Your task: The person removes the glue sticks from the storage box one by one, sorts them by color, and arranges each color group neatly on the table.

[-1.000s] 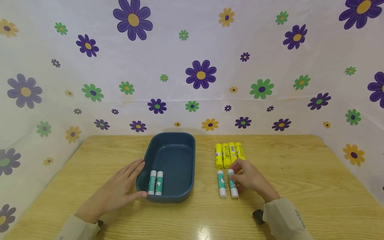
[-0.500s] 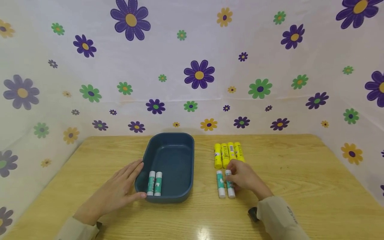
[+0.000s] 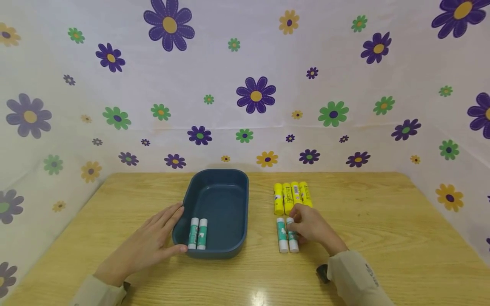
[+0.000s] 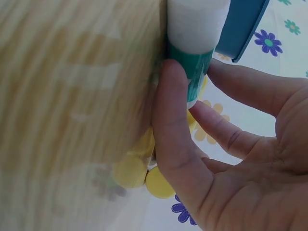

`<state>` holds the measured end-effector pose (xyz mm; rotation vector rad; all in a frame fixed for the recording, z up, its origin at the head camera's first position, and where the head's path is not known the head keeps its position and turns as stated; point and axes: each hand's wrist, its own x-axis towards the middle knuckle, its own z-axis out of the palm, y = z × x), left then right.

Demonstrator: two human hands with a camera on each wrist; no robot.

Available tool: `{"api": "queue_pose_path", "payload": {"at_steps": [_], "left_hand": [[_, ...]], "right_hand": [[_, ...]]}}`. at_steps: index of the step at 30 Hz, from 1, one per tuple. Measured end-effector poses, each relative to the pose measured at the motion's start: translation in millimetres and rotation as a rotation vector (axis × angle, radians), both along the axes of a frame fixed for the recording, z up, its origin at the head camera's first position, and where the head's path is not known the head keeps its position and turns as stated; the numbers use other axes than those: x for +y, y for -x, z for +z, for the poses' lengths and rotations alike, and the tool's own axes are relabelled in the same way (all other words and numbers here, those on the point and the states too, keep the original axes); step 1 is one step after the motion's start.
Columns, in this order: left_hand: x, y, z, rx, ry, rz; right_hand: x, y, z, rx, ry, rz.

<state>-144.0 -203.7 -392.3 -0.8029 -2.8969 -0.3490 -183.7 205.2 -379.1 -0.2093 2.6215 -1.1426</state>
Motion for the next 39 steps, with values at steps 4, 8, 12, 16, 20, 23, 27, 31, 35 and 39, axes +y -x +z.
{"api": "queue_pose_path", "payload": {"at_steps": [4,8,12,16,20,23,27,31,35,39], "left_hand": [[0.2,0.0,0.0,-0.006,-0.002,0.001],[0.2,0.1,0.1,-0.006,-0.003,0.005],[0.1,-0.3,0.2,-0.010,-0.002,0.006],[0.4,-0.5,0.4,-0.011,-0.004,0.011],[1.0,-0.6,1.0,-0.014,-0.010,0.009],[1.3,-0.5,1.3,-0.016,-0.014,0.009],[1.2,-0.4,1.7,-0.018,-0.013,0.013],[0.9,-0.1,1.9,-0.021,-0.010,0.012],[1.2,0.2,2.0,-0.032,-0.013,0.019],[1.8,0.1,2.2,-0.043,-0.015,0.025]], "right_hand": [[1,-0.1,-0.1,-0.005,0.006,-0.007],[3,0.1,1.0,-0.003,0.008,-0.006],[6,1.7,3.6,0.037,-0.032,0.009],[8,3.7,5.1,0.061,-0.058,0.020],[9,3.4,6.7,0.034,-0.021,0.012],[9,3.4,10.9,0.018,0.046,0.007],[5,6.6,23.6,0.039,0.145,0.030],[-6,11.6,40.9,0.080,0.210,0.072],[-25,15.8,55.6,0.099,0.251,0.095],[-47,20.4,62.4,0.099,0.300,0.110]]}}
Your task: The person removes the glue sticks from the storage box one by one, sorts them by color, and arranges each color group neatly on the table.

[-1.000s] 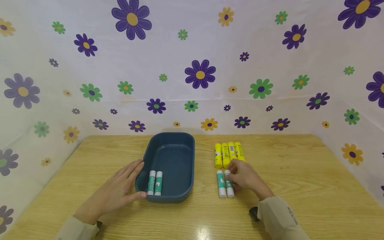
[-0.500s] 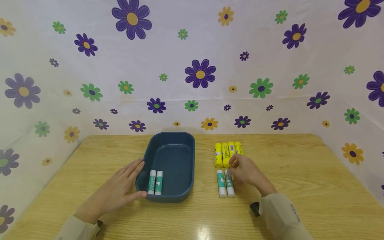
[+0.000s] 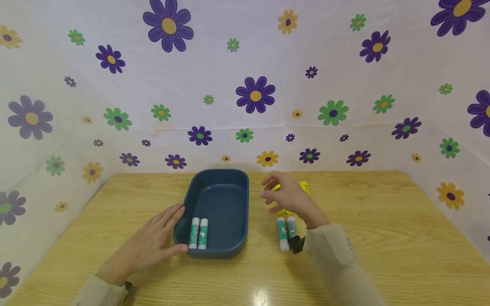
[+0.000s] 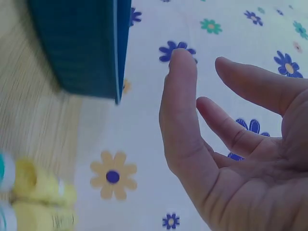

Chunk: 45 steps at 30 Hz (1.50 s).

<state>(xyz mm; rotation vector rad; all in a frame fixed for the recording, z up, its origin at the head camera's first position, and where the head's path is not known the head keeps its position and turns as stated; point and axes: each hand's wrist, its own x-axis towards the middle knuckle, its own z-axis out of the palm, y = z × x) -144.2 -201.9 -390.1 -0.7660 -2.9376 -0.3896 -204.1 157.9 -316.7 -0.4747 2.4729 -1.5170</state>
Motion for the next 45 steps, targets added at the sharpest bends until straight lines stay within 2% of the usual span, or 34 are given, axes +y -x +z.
{"api": "queue_pose_path", "payload": {"at_steps": [11,21,29,37,45], "left_hand": [[2.9,0.3,-1.6,-0.019,0.002,0.001],[1.9,2.0,-2.5,-0.014,0.009,0.001],[1.6,3.0,-3.0,-0.002,0.006,-0.012],[0.5,1.9,-1.2,-0.010,-0.001,-0.019],[-0.4,2.4,-1.9,-0.001,0.009,-0.021]], "right_hand": [[-57,3.5,-14.4,-0.114,0.174,0.054],[-94,-1.1,-31.5,-0.170,0.215,0.071],[-116,-1.8,-45.0,-0.220,0.191,0.099],[-126,-2.5,-55.1,-0.240,0.153,0.087],[-134,-1.8,-61.3,-0.208,0.018,0.069]]}}
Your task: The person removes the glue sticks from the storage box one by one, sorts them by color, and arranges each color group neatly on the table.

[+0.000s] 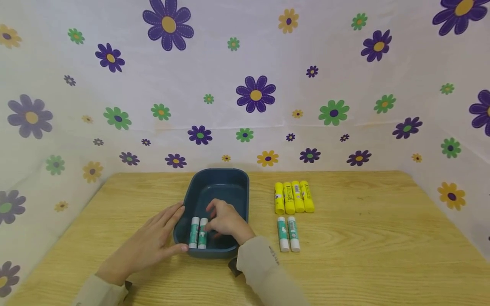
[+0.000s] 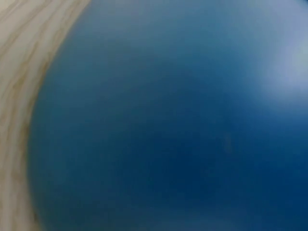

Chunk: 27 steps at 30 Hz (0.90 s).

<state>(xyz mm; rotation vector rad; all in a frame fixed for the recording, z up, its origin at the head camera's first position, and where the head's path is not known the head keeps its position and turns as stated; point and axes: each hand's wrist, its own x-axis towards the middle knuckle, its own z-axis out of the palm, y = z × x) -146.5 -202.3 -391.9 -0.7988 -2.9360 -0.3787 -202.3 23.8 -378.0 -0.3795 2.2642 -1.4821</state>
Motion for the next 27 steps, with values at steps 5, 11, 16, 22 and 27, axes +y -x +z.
{"api": "queue_pose_path", "payload": {"at_steps": [5,11,16,22,27], "left_hand": [[-0.7,0.5,0.0,0.011,0.002,0.001],[-0.2,0.6,-0.2,0.004,-0.003,0.000],[-0.3,0.2,0.1,0.010,0.002,-0.005],[-0.1,0.0,0.8,0.000,0.001,-0.003],[-0.6,-0.8,0.9,0.001,-0.007,-0.005]], "right_hand": [[-2.1,-0.6,-0.6,0.029,-0.062,0.029],[-2.0,-2.8,0.5,0.009,-0.066,0.045],[-1.1,-3.1,0.4,-0.023,-0.032,0.074],[0.4,-2.5,0.3,-0.064,0.034,0.069],[0.8,-2.5,-0.9,-0.073,0.088,0.067]]}}
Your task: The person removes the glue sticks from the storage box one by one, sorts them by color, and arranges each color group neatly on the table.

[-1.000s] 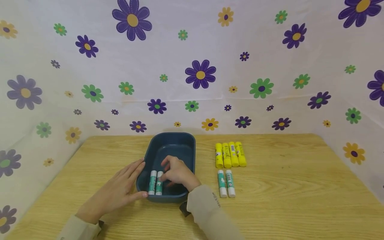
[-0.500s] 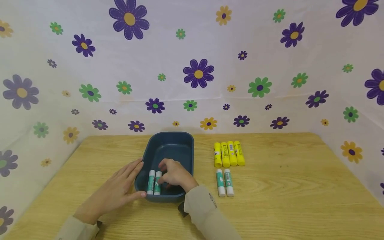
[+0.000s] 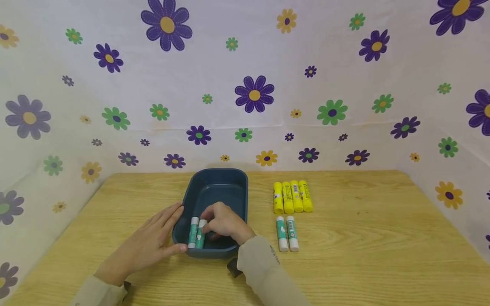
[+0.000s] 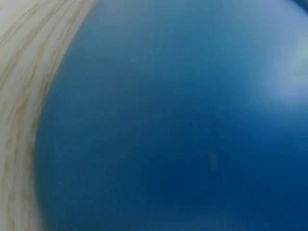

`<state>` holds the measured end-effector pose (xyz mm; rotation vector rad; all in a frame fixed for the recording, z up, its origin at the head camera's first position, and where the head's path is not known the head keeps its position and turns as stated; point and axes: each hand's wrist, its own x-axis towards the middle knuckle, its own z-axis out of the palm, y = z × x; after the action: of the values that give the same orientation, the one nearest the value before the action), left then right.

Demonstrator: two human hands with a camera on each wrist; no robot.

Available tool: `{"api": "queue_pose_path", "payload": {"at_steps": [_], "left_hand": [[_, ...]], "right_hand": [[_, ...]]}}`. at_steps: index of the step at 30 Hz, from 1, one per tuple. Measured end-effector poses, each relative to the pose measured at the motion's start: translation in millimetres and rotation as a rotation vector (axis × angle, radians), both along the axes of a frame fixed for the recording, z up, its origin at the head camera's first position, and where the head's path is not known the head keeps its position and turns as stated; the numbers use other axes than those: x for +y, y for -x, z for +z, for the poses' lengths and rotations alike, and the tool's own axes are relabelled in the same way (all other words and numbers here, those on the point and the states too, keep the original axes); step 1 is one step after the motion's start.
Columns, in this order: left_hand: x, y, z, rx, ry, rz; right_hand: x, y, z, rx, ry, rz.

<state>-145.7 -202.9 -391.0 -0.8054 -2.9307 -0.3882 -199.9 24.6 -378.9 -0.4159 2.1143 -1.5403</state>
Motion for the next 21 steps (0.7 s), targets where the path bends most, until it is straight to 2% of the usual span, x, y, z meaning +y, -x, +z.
{"api": "queue_pose_path", "payload": {"at_steps": [6,9,21], "left_hand": [[-0.1,0.7,-0.6,0.013,-0.002,-0.003],[-0.1,0.5,-0.9,0.006,-0.001,0.000],[0.2,1.0,-2.0,0.020,-0.011,-0.006]], "right_hand": [[2.0,-0.9,0.4,-0.058,0.143,0.101],[2.1,-1.6,0.7,-0.071,0.159,0.134],[1.7,-1.7,0.9,0.025,0.169,0.093]]}}
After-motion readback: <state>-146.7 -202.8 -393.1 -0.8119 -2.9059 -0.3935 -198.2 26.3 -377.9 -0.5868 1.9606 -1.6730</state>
